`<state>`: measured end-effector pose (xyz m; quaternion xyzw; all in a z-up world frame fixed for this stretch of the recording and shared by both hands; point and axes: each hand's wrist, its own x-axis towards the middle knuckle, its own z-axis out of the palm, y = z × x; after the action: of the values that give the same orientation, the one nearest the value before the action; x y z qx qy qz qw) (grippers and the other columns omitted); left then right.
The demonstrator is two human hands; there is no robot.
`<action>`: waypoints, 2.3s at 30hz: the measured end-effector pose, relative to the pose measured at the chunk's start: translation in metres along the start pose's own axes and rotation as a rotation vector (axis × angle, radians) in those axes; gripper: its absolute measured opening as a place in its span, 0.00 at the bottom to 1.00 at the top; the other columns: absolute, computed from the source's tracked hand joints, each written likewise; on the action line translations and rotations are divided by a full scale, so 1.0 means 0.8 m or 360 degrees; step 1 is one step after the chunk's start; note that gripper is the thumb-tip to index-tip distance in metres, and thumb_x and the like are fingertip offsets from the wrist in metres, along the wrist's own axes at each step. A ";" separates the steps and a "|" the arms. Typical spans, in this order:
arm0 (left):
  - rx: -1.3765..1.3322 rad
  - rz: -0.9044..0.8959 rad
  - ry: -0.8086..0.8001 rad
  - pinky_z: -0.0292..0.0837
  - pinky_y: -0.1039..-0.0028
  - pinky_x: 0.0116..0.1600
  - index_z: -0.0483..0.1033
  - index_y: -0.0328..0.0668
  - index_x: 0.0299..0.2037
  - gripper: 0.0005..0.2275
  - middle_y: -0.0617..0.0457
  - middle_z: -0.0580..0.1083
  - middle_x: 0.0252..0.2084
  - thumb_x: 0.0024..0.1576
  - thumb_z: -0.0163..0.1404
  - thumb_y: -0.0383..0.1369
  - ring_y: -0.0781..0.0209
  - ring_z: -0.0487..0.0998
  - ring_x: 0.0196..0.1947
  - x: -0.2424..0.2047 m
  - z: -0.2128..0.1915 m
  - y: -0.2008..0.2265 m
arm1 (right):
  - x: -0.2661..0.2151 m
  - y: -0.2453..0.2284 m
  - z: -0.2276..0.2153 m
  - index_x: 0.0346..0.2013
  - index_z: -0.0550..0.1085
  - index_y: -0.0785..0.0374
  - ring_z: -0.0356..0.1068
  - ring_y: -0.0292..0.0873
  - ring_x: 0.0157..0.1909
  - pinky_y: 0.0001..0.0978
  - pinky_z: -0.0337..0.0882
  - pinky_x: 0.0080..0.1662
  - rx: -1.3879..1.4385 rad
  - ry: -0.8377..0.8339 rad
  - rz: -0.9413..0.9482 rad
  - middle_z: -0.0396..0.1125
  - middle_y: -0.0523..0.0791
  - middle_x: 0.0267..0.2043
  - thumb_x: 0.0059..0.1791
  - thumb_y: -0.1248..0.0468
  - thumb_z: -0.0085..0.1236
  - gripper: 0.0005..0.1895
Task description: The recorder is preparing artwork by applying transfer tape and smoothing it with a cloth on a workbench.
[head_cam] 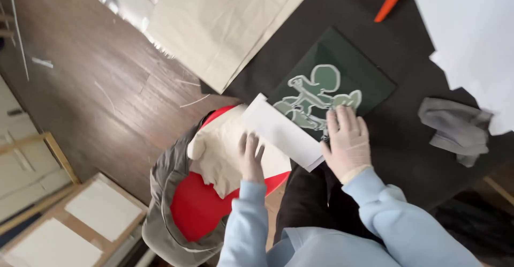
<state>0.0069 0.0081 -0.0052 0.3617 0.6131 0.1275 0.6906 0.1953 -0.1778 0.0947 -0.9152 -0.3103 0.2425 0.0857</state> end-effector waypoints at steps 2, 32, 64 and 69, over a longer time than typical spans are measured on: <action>-0.0189 -0.0043 -0.0203 0.67 0.61 0.65 0.59 0.40 0.69 0.31 0.47 0.68 0.65 0.57 0.54 0.43 0.55 0.70 0.65 0.039 0.005 -0.008 | -0.004 0.000 0.003 0.66 0.62 0.67 0.52 0.55 0.72 0.52 0.56 0.67 -0.0027 0.0013 -0.0008 0.56 0.54 0.68 0.42 0.54 0.64 0.41; 0.0379 0.0249 -0.0309 0.76 0.79 0.47 0.83 0.33 0.45 0.10 0.52 0.82 0.43 0.54 0.62 0.25 0.68 0.79 0.39 0.110 -0.022 0.028 | -0.011 0.007 0.031 0.69 0.61 0.68 0.50 0.56 0.75 0.53 0.52 0.70 -0.0131 0.0117 0.0041 0.51 0.56 0.73 0.47 0.44 0.58 0.43; -0.0216 -0.0077 -0.0573 0.71 0.73 0.39 0.73 0.37 0.34 0.06 0.55 0.74 0.33 0.61 0.57 0.26 0.64 0.73 0.33 0.148 -0.206 -0.132 | -0.015 0.009 0.031 0.69 0.60 0.72 0.48 0.58 0.76 0.54 0.52 0.71 -0.0117 0.0042 -0.0004 0.51 0.58 0.72 0.50 0.44 0.56 0.43; -0.0145 -0.0243 -0.0314 0.78 0.71 0.39 0.75 0.38 0.34 0.04 0.55 0.77 0.33 0.54 0.54 0.30 0.64 0.78 0.33 0.051 -0.174 -0.087 | -0.014 0.010 0.032 0.69 0.60 0.72 0.48 0.58 0.76 0.54 0.52 0.71 -0.0130 0.0039 0.0009 0.51 0.58 0.72 0.49 0.43 0.55 0.44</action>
<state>-0.1336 0.0319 -0.0797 0.2930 0.5615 0.0661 0.7711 0.1788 -0.1913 0.0741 -0.9217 -0.3162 0.2186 0.0513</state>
